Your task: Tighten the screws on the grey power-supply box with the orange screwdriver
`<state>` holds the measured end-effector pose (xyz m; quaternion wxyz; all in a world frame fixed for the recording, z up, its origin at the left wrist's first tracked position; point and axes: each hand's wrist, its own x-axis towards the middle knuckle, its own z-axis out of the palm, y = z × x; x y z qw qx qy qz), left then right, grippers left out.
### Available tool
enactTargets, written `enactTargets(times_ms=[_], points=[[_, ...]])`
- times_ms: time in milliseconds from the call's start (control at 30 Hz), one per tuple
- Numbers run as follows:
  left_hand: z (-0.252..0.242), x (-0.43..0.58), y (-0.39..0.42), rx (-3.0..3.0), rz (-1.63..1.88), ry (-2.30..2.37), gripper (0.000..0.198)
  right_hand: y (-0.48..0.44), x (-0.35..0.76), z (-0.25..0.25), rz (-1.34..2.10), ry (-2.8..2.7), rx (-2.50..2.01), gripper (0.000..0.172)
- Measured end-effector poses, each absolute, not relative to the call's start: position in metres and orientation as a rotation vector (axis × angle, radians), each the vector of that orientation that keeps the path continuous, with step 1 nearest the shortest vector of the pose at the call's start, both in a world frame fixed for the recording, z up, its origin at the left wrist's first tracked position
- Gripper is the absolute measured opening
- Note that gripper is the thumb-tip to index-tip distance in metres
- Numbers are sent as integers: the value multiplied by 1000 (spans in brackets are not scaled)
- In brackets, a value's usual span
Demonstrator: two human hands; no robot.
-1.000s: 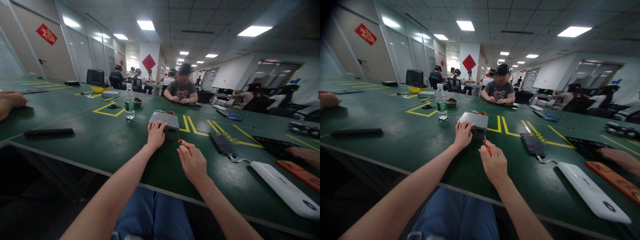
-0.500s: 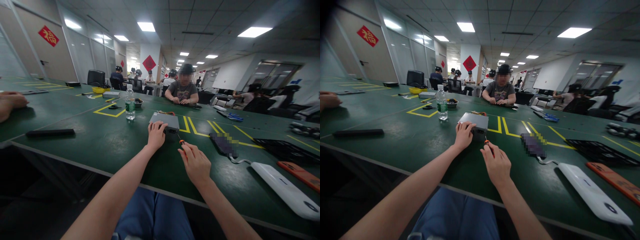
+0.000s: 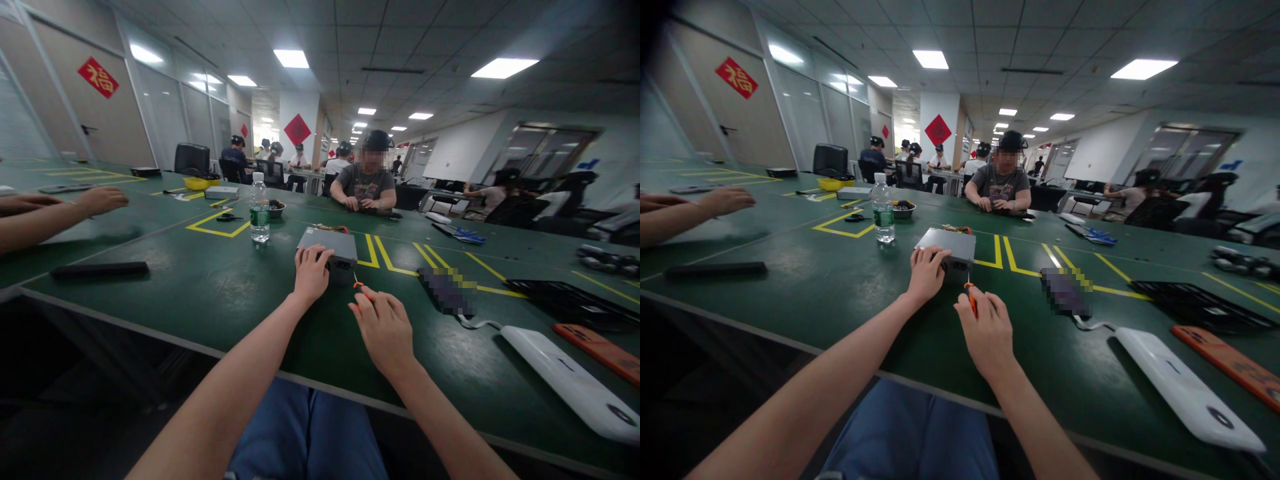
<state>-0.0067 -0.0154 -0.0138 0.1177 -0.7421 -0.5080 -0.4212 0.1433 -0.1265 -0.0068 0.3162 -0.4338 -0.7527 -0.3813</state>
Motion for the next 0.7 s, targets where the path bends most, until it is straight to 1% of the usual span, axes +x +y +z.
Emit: enactTargets(times_ms=[100, 300, 433, 567, 700], points=[[-13, -7, -16, -2178, -1234, -1478, 43, -132, 140, 2, -1067, -1975, -1214, 15], [-13, -8, -16, -2187, -1233, -1477, 42, -143, 124, 10, -1103, -2079, -1418, 24], [-13, -8, -15, -2195, -1235, -1471, 43, -143, 123, 15, -1147, -2128, -1414, 18], [-13, -9, -14, -2200, -1233, -1460, 44, -139, 126, 22, -1121, -2068, -1418, 22], [-13, -10, -15, -2197, -1240, -1444, 43, -131, 132, 22, -1092, -2027, -1342, 17]])
